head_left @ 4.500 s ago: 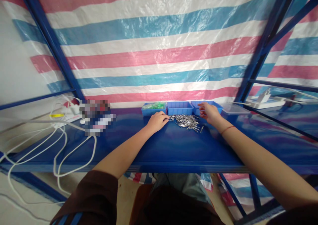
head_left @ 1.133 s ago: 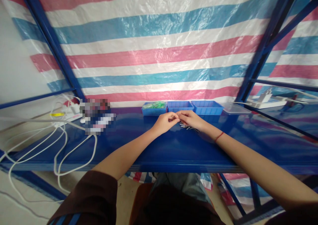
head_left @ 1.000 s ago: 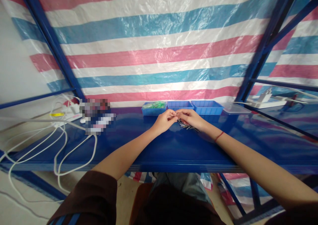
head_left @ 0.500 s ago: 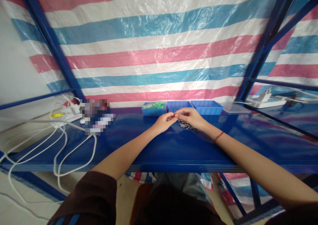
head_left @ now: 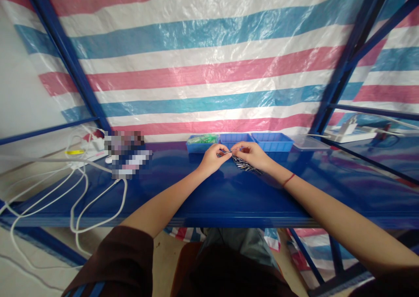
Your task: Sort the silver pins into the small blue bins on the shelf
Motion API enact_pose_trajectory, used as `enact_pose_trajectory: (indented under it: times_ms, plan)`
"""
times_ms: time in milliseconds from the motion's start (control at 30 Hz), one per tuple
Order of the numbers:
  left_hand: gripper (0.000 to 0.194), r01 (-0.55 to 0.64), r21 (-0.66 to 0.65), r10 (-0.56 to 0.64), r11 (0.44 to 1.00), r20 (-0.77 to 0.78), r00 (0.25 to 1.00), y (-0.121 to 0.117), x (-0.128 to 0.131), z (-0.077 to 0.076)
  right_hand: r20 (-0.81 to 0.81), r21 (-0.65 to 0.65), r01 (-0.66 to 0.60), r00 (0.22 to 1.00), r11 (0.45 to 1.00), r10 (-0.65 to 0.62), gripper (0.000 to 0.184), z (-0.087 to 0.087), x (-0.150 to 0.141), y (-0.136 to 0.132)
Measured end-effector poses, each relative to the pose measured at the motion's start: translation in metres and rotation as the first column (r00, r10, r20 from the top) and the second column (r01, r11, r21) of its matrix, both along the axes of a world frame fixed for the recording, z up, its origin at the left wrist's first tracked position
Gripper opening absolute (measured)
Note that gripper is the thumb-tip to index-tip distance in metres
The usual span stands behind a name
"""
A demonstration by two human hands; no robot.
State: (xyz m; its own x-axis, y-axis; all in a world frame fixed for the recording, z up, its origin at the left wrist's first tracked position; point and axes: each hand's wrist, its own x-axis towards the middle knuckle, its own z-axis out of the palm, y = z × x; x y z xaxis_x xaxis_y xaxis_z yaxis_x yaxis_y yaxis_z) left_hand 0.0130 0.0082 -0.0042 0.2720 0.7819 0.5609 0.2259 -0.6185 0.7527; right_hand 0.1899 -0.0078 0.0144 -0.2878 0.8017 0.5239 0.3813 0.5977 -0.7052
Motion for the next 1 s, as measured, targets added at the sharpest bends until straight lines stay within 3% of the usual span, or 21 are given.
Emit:
enact_pose_trajectory:
  times_ms: [167,233,300,367,433,533,600,767,900,1000]
  plan:
    - [0.023,-0.018,-0.010,0.018,1.000,-0.013,1.000,0.000,0.000,0.002,0.096,-0.005,0.018,0.995,1.000,-0.017,0.030,-0.001,-0.001,-0.001]
    - [0.027,-0.032,-0.011,0.031,0.999,-0.022,0.999,0.001,0.000,0.001,0.033,-0.046,0.014,0.999,0.999,-0.012,0.032,-0.001,-0.001,0.001]
    - [0.036,-0.036,0.039,0.039,0.999,-0.085,0.996,0.001,-0.002,-0.001,-0.094,-0.092,0.090,0.991,0.992,-0.098,0.032,-0.001,0.002,0.006]
    - [0.039,0.028,0.149,0.007,0.988,-0.229,0.973,-0.003,-0.002,-0.001,-0.248,-0.172,0.225,0.932,0.959,-0.263,0.030,0.001,0.011,0.014]
    - [0.037,0.148,0.248,-0.037,0.957,-0.402,0.915,-0.008,-0.002,0.000,-0.384,-0.289,0.324,0.823,0.901,-0.419,0.026,0.003,0.025,0.023]
    - [0.036,0.285,0.295,-0.066,0.912,-0.579,0.813,-0.017,0.002,0.001,-0.481,-0.470,0.347,0.670,0.812,-0.565,0.021,0.006,0.050,0.033]
    - [0.038,0.330,0.297,-0.074,0.896,-0.632,0.771,-0.020,0.004,0.001,-0.486,-0.544,0.322,0.632,0.775,-0.604,0.016,0.008,0.064,0.036]
    - [0.033,0.400,0.305,-0.131,0.864,-0.632,0.764,-0.015,0.012,-0.001,-0.512,-0.566,0.273,0.624,0.778,-0.591,0.008,0.009,0.069,0.035]
    - [0.037,0.463,0.304,-0.160,0.833,-0.668,0.726,-0.012,0.031,0.001,-0.497,-0.509,0.239,0.703,0.827,-0.510,0.008,0.009,0.051,0.028]
    - [0.034,0.476,0.249,-0.198,0.843,-0.681,0.705,-0.013,0.050,0.001,-0.458,-0.490,0.211,0.763,0.846,-0.456,0.010,0.008,0.040,0.023]
